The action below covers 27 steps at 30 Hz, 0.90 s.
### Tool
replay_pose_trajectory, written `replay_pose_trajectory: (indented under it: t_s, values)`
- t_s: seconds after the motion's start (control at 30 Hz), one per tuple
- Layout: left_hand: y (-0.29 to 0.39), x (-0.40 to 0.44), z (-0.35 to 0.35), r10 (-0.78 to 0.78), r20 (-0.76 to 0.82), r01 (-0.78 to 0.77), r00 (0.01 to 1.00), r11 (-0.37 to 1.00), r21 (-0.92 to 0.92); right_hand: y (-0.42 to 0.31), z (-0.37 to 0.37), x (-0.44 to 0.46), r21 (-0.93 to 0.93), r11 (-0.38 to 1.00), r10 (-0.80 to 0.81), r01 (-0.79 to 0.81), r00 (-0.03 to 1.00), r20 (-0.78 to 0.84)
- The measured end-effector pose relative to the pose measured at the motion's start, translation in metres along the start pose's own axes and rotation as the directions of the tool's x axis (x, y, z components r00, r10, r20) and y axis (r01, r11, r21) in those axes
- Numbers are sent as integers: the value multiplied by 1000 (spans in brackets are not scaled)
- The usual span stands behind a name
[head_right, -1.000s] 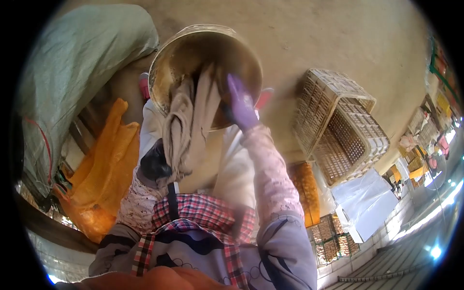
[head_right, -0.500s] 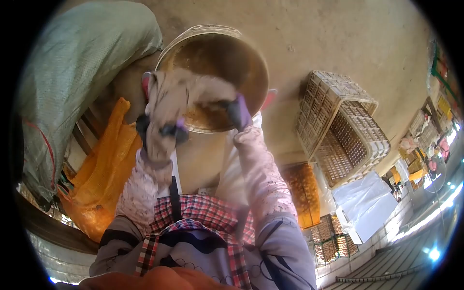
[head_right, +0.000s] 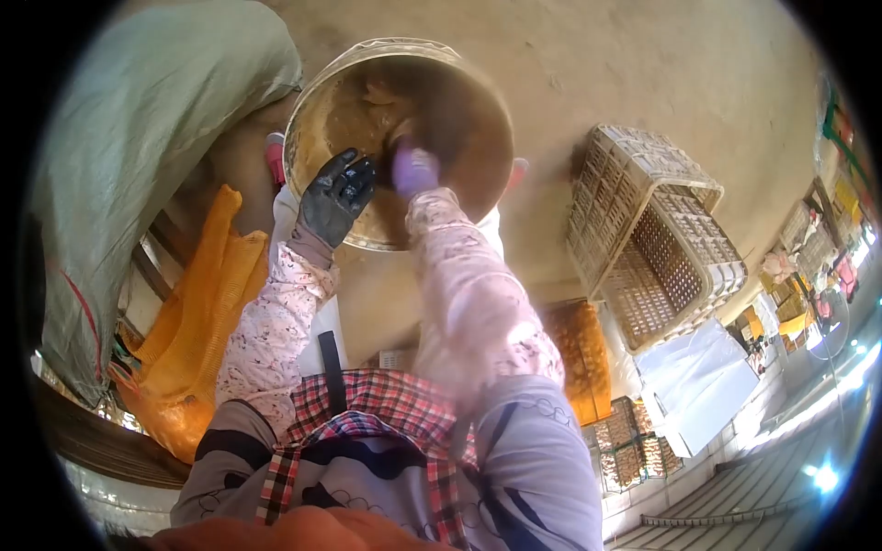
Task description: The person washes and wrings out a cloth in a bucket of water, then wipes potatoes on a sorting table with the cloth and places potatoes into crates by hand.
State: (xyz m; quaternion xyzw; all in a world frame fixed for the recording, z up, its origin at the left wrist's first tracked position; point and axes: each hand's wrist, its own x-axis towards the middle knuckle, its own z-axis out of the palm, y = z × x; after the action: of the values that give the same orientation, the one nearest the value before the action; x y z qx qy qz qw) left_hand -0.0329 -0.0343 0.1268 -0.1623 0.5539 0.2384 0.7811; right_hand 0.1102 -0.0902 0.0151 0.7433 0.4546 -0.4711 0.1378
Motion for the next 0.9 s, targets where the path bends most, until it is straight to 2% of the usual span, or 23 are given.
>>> replay_pose_trajectory:
  t_s: [0.07, 0.17, 0.27, 0.3, 0.33, 0.37, 0.4, 0.43, 0.5, 0.53, 0.57, 0.63, 0.67, 0.7, 0.73, 0.8, 0.87, 0.9]
  values:
    - [1, -3, 11, -25, -53, 30, 998, 995, 98, 11, -9, 3, -100, 941, -315, 323, 945, 84]
    - [1, -5, 13, -3, -84, 15, 996, 988, 151, 14, 16, 8, -135, 971, -212, 197, 972, -104]
    - [-7, 9, 0, 24, -123, -10, 992, 994, 112, 29, 37, 5, -148, 989, -67, 22, 950, -305]
    - [-12, 13, -1, 31, -171, -4, 985, 987, 158, 15, 17, 1, -322, 928, -216, 188, 975, -54]
    - [-14, 17, -2, 47, -222, -1, 974, 979, 203, 12, 2, -3, -240, 941, -247, 237, 969, -14]
    - [-17, 21, -6, 68, -276, 2, 959, 969, 246, 13, -9, -4, -68, 979, -195, 191, 979, -57]
    - [-20, 26, -13, 26, -303, 49, 953, 970, 237, 15, -16, -4, 144, 984, -90, 108, 988, -122]
    - [-24, 33, -20, -17, -327, 96, 945, 969, 228, 14, -21, -4, 317, 947, 7, 52, 983, -183]
    - [-18, 30, -2, -80, -373, 181, 924, 953, 242, -4, -35, -27, 552, 821, 62, 146, 938, -341]
    - [-22, 39, -12, -69, -212, 127, 975, 954, 272, -16, -42, -49, 605, 759, 23, 239, 919, -392]
    - [-29, 54, -30, -57, -47, 68, 997, 955, 289, -23, -48, -74, 587, 733, -82, 343, 901, -425]
    - [-23, 39, -6, -164, 226, 151, 960, 986, 75, -36, -61, -123, 554, 636, -288, 537, 832, -475]
    - [-12, 17, 20, -225, 227, 237, 948, 971, -26, -40, -71, -143, 619, 636, -302, 462, 886, -351]
    - [-1, -5, 47, -285, 226, 318, 931, 940, -126, -44, -76, -157, 663, 623, -247, 415, 909, -336]
    - [-4, -8, 45, -340, 138, 357, 930, 926, -125, -47, -79, -168, 706, 605, -192, 368, 928, -320]
    - [-15, -8, 33, -462, 9, 459, 887, 878, -135, -53, -77, -170, 668, 642, -123, 377, 911, -395]
    - [-36, -16, 19, -160, 192, 202, 968, 953, -225, -58, -68, -159, 487, 748, -120, 451, 814, -569]
    - [-44, -9, 5, -190, 119, 212, 975, 954, -214, -57, -62, -156, 519, 753, -104, 404, 852, -512]
